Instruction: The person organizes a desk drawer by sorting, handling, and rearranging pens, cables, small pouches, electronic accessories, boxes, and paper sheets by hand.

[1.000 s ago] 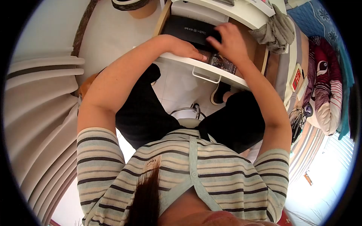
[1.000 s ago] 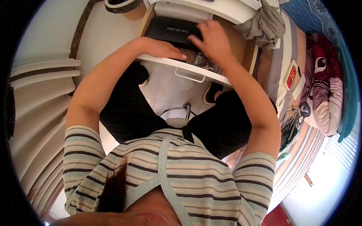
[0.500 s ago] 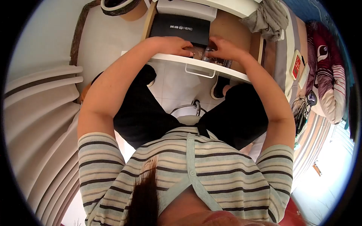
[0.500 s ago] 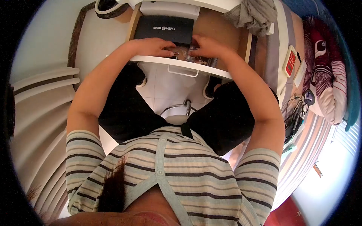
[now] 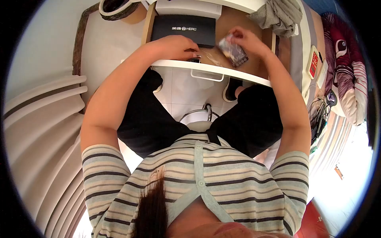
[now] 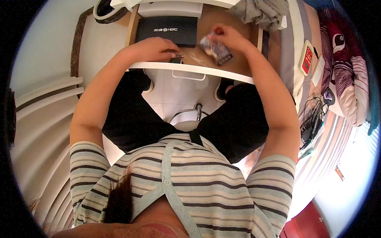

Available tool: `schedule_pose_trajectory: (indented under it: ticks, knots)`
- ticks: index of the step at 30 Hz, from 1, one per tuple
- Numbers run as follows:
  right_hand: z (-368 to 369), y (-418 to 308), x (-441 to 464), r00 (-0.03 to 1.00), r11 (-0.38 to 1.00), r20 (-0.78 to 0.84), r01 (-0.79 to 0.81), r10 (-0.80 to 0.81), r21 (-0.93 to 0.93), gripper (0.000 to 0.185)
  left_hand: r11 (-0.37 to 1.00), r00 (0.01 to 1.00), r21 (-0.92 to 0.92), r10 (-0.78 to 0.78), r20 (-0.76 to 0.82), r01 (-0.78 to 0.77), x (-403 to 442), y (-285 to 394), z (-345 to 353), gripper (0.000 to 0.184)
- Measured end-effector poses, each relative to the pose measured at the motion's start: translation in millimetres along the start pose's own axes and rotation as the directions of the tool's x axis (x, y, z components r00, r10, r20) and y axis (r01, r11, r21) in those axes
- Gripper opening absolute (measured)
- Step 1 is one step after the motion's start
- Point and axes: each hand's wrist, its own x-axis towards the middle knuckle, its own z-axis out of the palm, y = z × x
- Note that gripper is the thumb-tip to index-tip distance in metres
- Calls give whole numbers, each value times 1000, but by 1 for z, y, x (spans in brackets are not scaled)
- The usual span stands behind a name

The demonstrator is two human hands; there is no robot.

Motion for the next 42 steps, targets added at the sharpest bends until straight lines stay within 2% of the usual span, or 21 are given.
schedule_pose_trajectory:
  ticks: [1,4,5,7,9,11,12,15,18,19,22,25,27,28,30,31,33,37,39,40,42]
  knots:
    - [-3,6,4,1000,1000,-5,-3,3,6,32,1000,1000,3,2,7,-2,0,0,1,37]
    - [-18,35,22,904,959,-412,-212,118,-190,59,999,996,45,-9,-84,13,0,-1,7,34]
    - [-18,47,24,902,959,-414,-216,124,-185,59,998,997,56,-27,-74,32,1,-3,8,36]
    - [-17,44,19,867,945,-497,-142,-24,-294,63,996,997,72,-39,-62,44,2,-5,10,37]
    - [-17,33,10,870,905,-492,-203,-8,-374,70,997,997,9,-75,-9,75,4,-6,10,41]
    - [-14,9,-2,934,864,-352,-122,-67,-489,83,999,997,10,-48,-59,49,-2,-7,11,39]
    - [-13,-8,-7,965,828,-239,-218,105,-517,98,1000,995,9,-13,-101,13,-2,-8,12,37]
    - [-8,0,-6,973,771,-166,-230,162,-593,97,999,992,25,48,-118,-46,9,-21,20,40]
    - [-5,-6,9,916,826,-400,-234,11,-513,64,999,995,11,-48,-84,49,6,-13,14,40]
    - [-2,20,38,876,874,-471,-306,103,-378,48,997,994,-5,-73,-77,72,3,-2,10,42]
    - [-1,0,28,817,865,-575,-265,-32,-425,37,986,987,-81,-152,-46,148,0,1,10,43]
    - [-2,-15,14,884,897,-466,-234,36,-375,38,985,987,-67,-161,-22,159,-1,6,8,43]
    - [2,-6,26,995,907,-94,-20,-22,-421,40,986,988,-58,-155,-12,154,1,2,8,42]
    - [8,0,30,994,908,-103,-26,-20,-419,40,988,989,-58,-145,-18,144,2,-2,10,43]
    - [23,13,38,813,820,-374,205,-447,-535,38,990,991,-49,-131,-18,130,2,-4,10,44]
    - [25,22,48,811,823,-384,197,-442,-532,38,991,992,-51,-124,-18,123,2,-2,9,44]
    - [21,34,66,911,811,-201,199,-360,-550,40,993,993,-45,-113,-18,112,3,-2,8,43]
    - [9,-9,30,934,849,-158,209,-320,-485,45,991,994,-90,-105,-21,103,2,-6,10,42]
    - [8,-19,33,993,896,116,47,5,-441,45,991,994,-89,-101,-27,98,2,-3,9,41]
    - [14,-6,41,993,896,115,49,2,-442,45,988,993,-105,-116,-25,113,1,0,9,41]
    - [26,11,43,971,684,-9,162,-240,-711,41,985,991,-117,-131,-26,127,0,5,8,41]
